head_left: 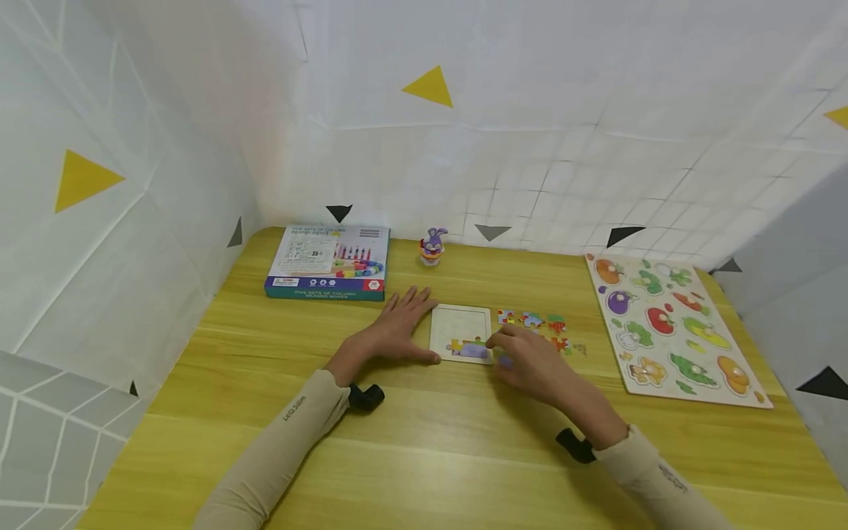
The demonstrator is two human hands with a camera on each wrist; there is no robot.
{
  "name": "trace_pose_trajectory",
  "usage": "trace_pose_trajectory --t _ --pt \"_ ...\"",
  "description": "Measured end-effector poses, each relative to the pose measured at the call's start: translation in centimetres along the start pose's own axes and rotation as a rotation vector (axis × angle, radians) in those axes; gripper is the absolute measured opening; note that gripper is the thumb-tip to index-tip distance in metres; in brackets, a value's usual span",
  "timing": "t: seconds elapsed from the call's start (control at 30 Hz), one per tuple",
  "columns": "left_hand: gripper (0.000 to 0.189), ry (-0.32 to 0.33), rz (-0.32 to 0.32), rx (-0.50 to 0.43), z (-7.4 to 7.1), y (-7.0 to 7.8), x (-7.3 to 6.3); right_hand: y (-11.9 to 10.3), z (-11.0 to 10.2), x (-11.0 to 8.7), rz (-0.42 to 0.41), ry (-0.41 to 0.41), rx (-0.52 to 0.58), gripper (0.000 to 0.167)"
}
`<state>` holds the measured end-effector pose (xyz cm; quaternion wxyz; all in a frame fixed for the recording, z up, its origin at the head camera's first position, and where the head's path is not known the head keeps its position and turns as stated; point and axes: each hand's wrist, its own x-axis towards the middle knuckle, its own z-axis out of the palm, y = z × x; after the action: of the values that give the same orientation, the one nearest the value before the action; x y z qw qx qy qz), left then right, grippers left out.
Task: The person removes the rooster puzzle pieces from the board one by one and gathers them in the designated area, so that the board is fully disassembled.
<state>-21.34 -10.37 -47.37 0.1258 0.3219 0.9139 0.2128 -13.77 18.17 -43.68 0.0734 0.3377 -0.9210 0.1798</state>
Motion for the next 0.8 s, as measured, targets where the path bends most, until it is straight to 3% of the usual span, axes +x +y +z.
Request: trace_pose_trajectory --t 0.53,0.8 --pt "0.110 -0.006 -0.002 -0.015 0.0 0.0 -0.1 -1.3 0.9 2.5 0.028 -0.054 0.036 0.024" --pt "0.110 -0.004 0.000 -0.015 0.1 -0.1 0.0 -1.7 1.4 3.4 -0.001 -0.041 0.080 0.022"
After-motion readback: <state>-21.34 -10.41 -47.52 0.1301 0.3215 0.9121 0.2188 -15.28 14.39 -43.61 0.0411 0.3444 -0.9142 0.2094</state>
